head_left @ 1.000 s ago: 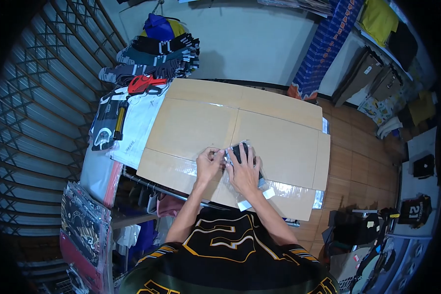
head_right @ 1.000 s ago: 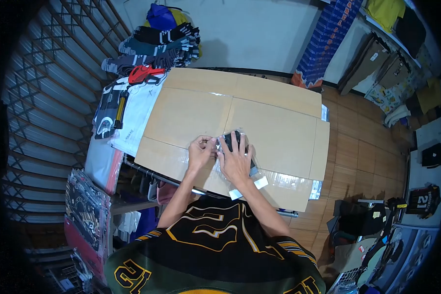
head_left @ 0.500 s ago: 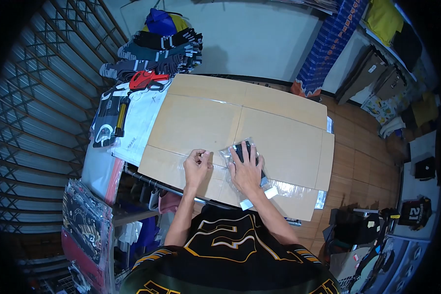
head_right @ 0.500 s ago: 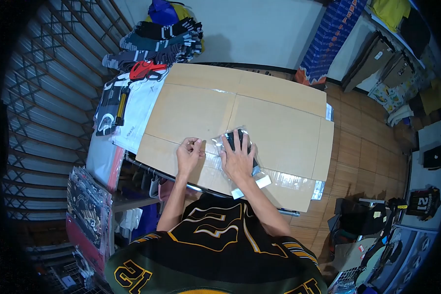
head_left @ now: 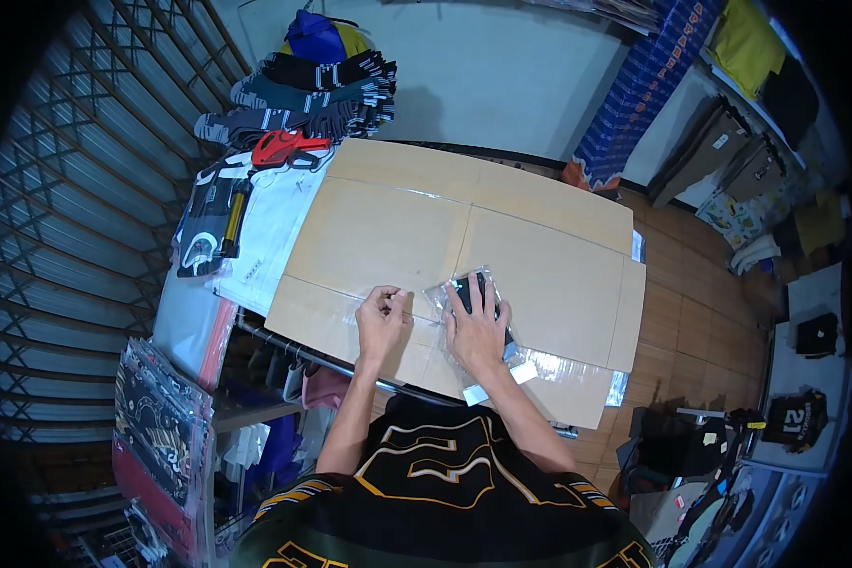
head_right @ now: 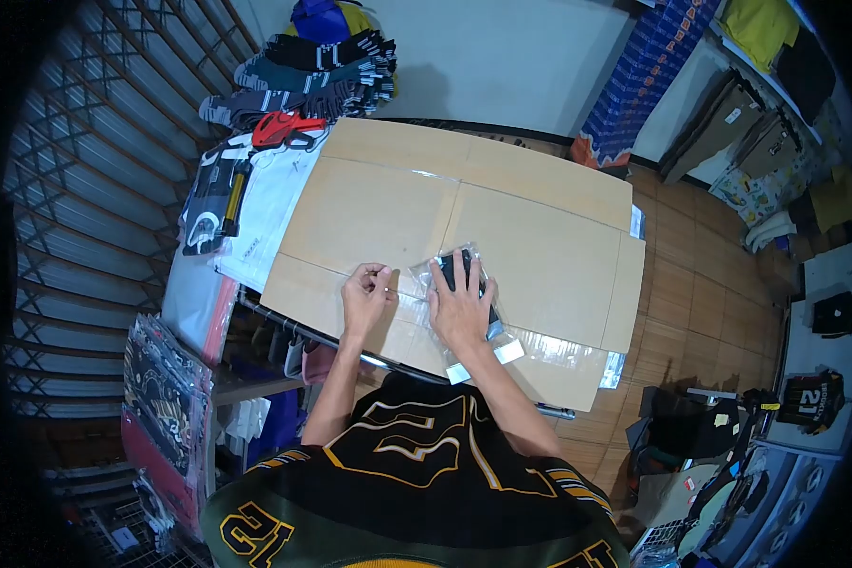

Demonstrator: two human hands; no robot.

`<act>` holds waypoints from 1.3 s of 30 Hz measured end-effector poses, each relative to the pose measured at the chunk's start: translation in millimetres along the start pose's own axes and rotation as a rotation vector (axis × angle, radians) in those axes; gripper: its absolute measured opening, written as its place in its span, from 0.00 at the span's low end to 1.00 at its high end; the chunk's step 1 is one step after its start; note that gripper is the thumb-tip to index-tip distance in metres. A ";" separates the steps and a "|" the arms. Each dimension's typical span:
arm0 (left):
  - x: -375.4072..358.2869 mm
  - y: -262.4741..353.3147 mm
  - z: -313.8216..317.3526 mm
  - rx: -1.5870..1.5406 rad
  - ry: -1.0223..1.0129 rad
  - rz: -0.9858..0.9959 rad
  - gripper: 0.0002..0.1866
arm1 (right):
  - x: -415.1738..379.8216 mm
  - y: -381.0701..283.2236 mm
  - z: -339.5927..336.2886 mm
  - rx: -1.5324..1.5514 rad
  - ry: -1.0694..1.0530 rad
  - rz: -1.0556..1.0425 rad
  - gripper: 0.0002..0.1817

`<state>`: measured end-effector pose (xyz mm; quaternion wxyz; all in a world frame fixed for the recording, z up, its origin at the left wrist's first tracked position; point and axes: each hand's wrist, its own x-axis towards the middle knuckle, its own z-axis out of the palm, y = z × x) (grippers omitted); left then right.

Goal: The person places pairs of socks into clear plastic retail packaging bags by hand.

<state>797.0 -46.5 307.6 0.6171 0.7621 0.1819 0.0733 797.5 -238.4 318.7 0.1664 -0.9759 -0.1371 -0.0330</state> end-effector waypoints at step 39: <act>63.6 24.3 31.5 0.268 -0.790 0.038 0.15 | -10.1 11.8 0.9 0.507 0.169 -0.078 0.59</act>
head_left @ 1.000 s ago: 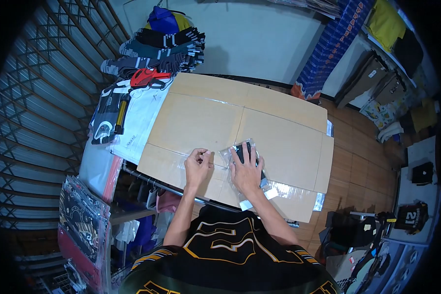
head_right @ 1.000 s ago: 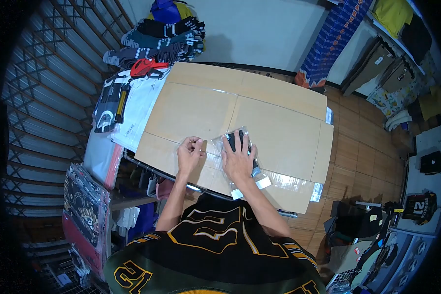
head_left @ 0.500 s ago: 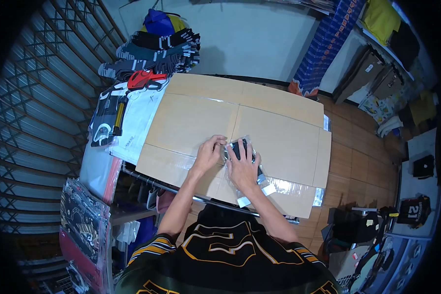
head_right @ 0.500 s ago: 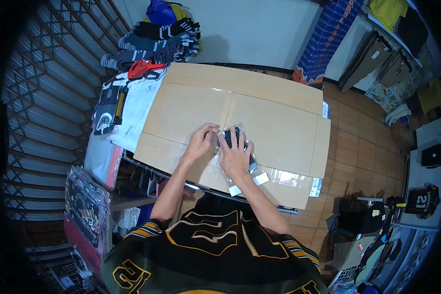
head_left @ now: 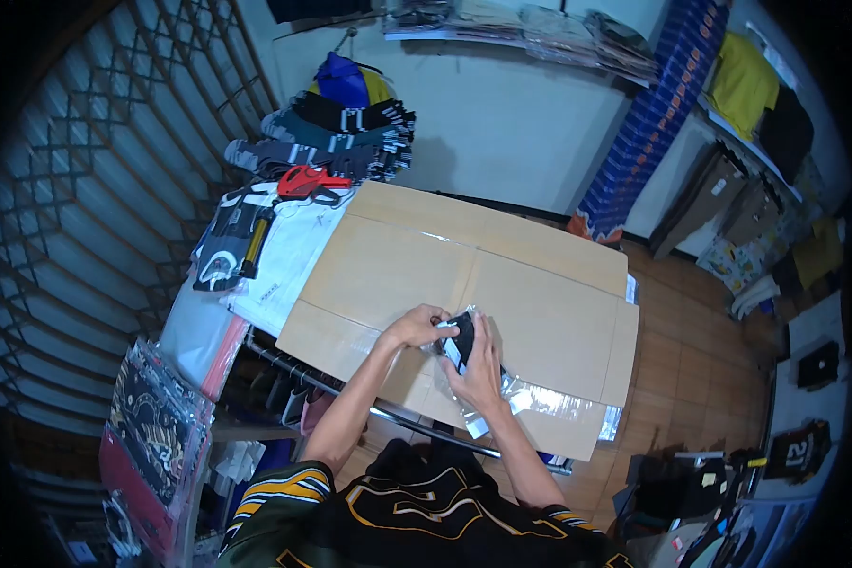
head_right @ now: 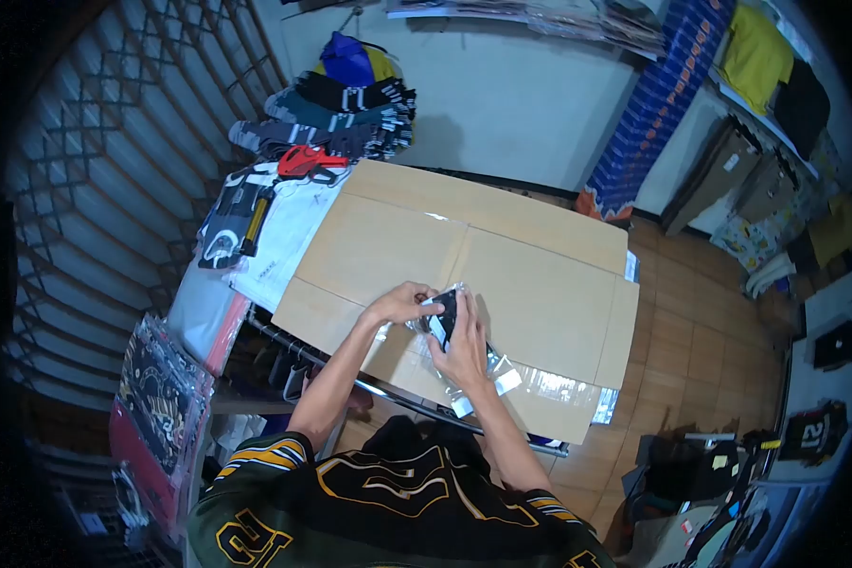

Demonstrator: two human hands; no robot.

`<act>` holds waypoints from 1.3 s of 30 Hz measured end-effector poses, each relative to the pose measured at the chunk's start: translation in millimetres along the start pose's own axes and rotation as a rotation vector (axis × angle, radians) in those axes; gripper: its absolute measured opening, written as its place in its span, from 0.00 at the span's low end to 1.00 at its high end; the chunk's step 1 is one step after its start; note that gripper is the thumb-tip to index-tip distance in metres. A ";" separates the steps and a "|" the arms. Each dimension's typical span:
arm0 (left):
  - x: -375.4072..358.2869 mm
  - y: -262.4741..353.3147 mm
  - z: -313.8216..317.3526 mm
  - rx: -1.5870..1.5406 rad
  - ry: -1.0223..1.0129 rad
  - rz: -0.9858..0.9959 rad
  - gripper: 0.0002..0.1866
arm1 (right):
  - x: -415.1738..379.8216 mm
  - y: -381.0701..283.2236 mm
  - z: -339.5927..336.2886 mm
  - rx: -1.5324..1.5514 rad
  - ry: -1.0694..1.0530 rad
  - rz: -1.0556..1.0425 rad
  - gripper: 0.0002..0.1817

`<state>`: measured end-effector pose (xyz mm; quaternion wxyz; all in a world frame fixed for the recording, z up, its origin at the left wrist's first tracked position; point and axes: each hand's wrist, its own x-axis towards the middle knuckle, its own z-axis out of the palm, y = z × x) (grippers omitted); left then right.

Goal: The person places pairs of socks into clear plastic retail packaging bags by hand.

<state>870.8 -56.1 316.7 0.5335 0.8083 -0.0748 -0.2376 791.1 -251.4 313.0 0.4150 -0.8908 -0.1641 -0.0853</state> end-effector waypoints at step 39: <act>-642.6 -134.7 347.0 -1.583 1.868 0.735 0.17 | -312.5 -306.1 181.4 1.015 -1.942 0.062 0.43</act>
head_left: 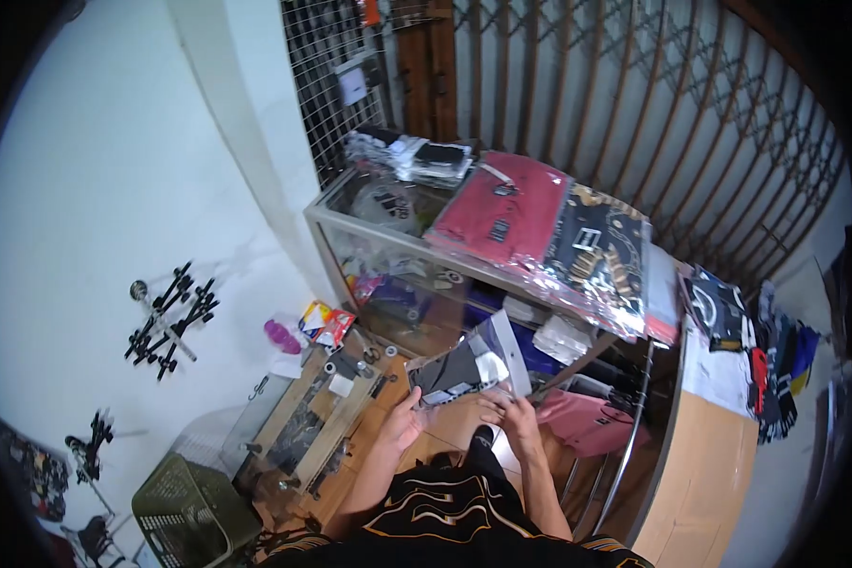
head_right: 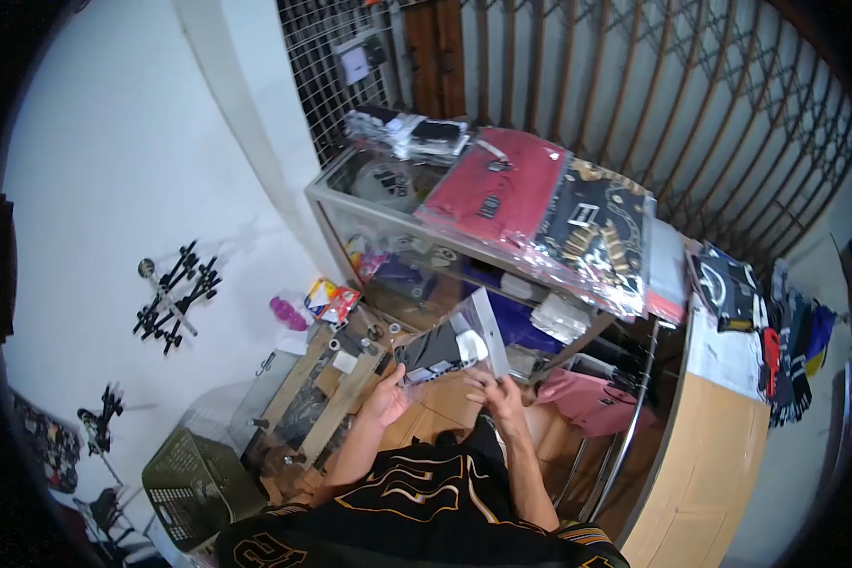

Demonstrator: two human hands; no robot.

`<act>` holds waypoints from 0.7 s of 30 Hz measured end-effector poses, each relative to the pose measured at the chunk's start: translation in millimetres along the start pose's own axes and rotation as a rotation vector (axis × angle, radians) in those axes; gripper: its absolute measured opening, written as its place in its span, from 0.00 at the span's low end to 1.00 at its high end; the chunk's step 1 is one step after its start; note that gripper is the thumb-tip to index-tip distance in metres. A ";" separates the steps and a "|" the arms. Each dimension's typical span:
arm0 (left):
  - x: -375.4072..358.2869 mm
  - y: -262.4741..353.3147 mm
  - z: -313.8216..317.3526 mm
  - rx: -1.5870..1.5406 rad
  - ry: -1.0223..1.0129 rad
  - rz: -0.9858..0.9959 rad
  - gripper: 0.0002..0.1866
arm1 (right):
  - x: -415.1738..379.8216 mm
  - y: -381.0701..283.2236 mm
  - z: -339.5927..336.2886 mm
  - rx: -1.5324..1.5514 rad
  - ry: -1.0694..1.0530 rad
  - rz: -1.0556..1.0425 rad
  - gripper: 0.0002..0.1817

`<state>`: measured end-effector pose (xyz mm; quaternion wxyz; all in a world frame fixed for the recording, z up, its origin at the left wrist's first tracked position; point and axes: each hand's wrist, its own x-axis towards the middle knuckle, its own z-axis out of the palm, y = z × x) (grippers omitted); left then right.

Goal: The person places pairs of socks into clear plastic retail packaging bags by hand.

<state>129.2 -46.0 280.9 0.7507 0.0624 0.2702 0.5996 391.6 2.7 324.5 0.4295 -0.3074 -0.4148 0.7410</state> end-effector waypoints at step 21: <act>165.8 119.1 42.9 -0.033 -0.222 0.229 0.18 | 252.1 -97.7 92.8 -0.102 -0.138 -0.040 0.25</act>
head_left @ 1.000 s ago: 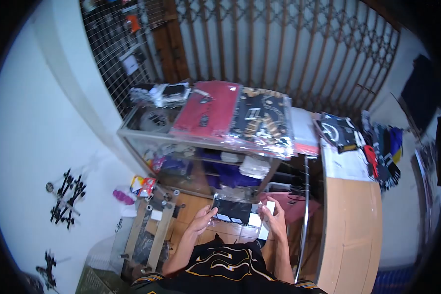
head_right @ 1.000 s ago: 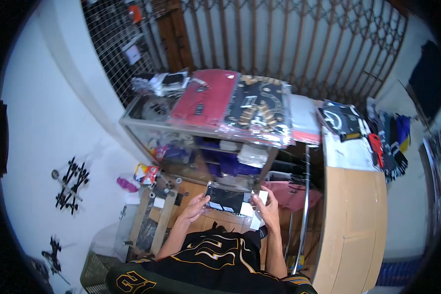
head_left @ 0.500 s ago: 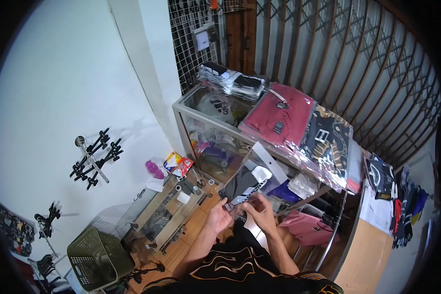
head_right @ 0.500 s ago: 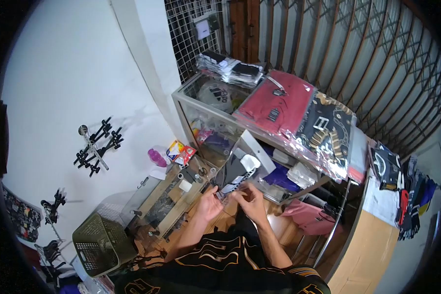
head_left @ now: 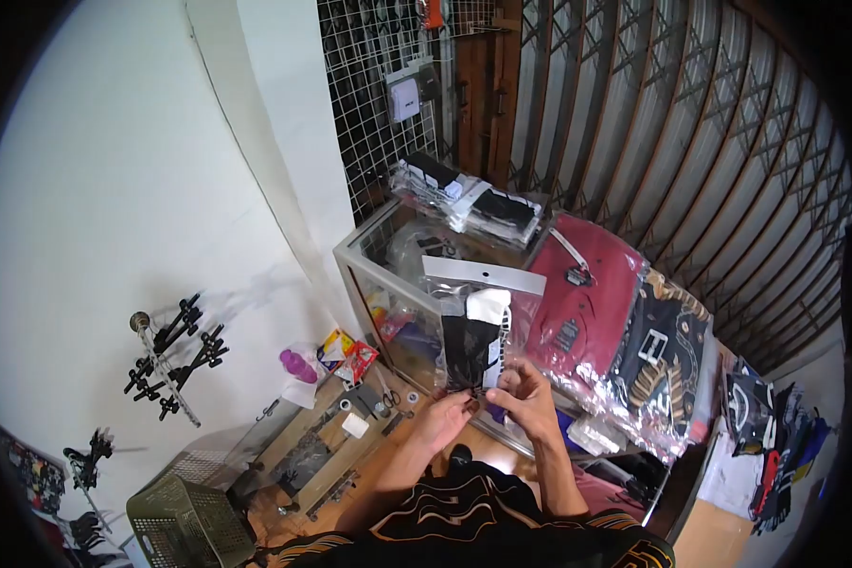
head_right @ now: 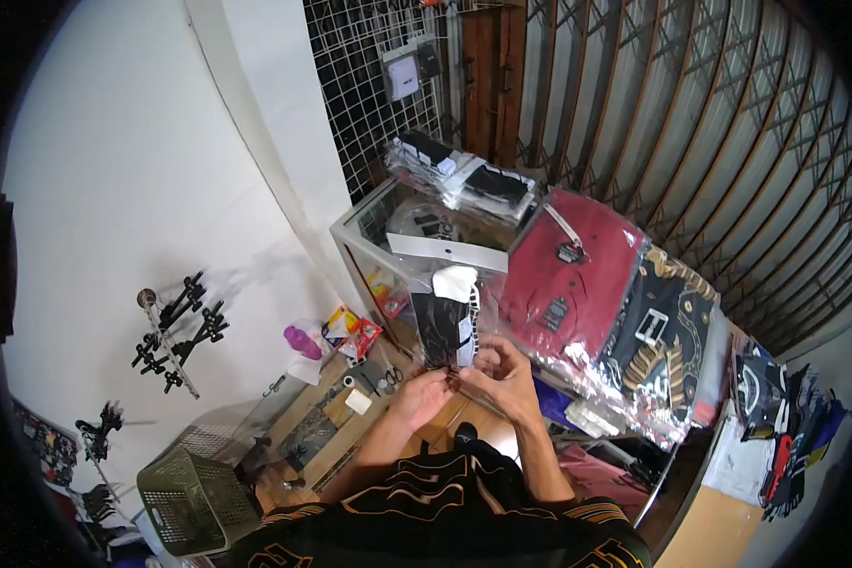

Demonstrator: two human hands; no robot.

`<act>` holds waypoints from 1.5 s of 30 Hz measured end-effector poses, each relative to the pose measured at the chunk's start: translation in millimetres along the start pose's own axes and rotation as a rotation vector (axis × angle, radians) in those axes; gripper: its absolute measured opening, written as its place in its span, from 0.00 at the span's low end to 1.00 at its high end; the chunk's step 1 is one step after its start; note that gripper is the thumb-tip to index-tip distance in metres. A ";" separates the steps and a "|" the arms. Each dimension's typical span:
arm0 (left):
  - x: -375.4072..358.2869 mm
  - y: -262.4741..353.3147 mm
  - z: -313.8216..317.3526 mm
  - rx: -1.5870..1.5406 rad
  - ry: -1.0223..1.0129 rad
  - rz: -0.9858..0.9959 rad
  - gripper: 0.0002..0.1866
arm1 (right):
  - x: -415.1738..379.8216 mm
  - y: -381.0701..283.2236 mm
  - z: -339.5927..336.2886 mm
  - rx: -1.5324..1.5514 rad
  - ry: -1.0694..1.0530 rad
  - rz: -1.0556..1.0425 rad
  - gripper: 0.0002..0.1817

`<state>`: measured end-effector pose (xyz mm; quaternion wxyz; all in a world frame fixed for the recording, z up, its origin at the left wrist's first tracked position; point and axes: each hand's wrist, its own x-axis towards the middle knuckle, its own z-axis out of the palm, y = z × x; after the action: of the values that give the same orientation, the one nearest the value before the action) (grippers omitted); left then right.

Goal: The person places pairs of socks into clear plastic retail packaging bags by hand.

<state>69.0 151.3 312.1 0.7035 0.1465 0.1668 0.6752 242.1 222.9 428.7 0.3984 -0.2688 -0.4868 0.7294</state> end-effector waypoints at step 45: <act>382.3 235.3 7.6 1.203 -0.103 0.285 0.16 | 351.4 -94.9 -125.8 -0.649 0.798 0.131 0.47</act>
<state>-127.3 543.9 406.3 0.4078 0.5707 0.4627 0.5421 181.5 601.3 466.8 0.4026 -0.6658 -0.4801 0.4052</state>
